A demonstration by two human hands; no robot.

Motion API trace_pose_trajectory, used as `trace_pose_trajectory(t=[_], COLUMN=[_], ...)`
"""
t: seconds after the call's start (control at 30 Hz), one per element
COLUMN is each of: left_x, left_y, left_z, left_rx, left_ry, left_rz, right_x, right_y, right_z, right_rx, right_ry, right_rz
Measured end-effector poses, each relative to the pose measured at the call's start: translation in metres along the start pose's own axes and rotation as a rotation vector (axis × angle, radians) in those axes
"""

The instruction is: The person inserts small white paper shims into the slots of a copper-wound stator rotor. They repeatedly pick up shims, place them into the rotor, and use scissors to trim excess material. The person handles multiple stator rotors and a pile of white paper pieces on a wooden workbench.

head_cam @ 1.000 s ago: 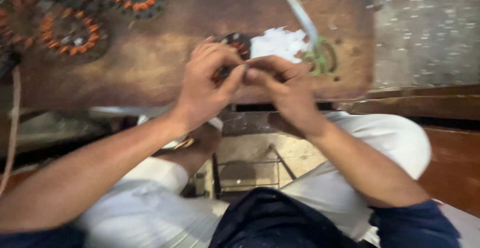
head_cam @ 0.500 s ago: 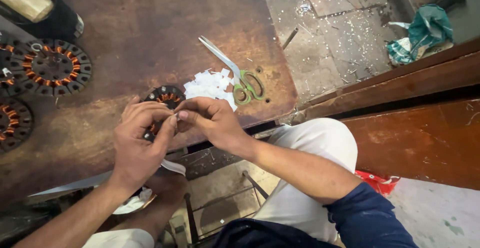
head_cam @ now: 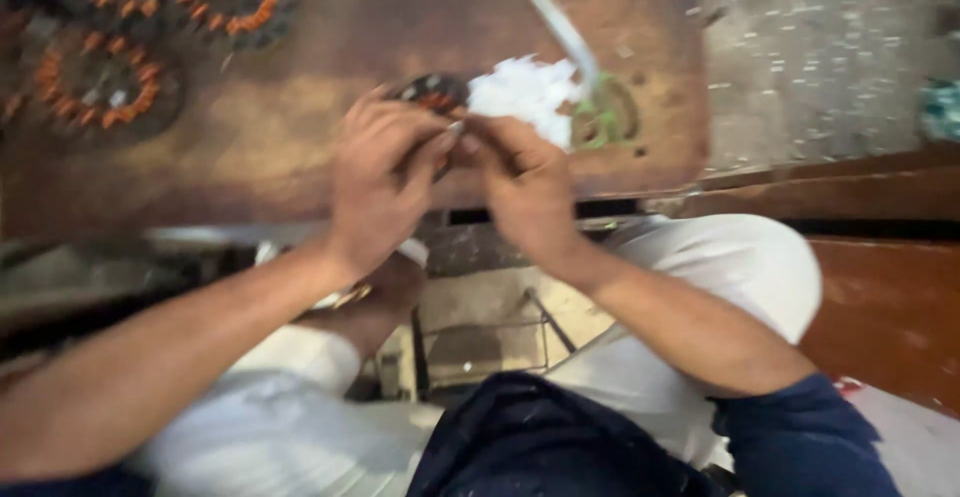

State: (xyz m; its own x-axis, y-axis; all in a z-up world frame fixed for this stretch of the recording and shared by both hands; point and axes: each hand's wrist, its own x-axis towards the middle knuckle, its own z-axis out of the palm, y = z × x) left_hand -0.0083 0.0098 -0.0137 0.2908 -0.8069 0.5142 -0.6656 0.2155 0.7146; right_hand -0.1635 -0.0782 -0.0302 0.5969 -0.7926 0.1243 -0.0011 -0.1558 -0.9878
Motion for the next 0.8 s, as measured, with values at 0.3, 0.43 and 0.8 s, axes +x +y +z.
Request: trace_pose_trajectory(t=[0.3, 0.43, 0.8], left_x=[-0.002, 0.004, -0.010], left_y=[-0.005, -0.013, -0.017], left_z=[0.005, 0.004, -0.006], left_rx=[0.046, 0.174, -0.225], left_ry=[-0.010, 0.136, -0.249], left_rz=[0.016, 0.053, -0.196], right_x=[-0.002, 0.012, 0.001], right_y=[-0.012, -0.006, 0.017], right_z=[-0.004, -0.016, -0.039], right_rx=[-0.301, -0.287, -0.664], right_ry=[-0.043, 0.044, -0.124], right_rz=[-0.240, -0.047, -0.895])
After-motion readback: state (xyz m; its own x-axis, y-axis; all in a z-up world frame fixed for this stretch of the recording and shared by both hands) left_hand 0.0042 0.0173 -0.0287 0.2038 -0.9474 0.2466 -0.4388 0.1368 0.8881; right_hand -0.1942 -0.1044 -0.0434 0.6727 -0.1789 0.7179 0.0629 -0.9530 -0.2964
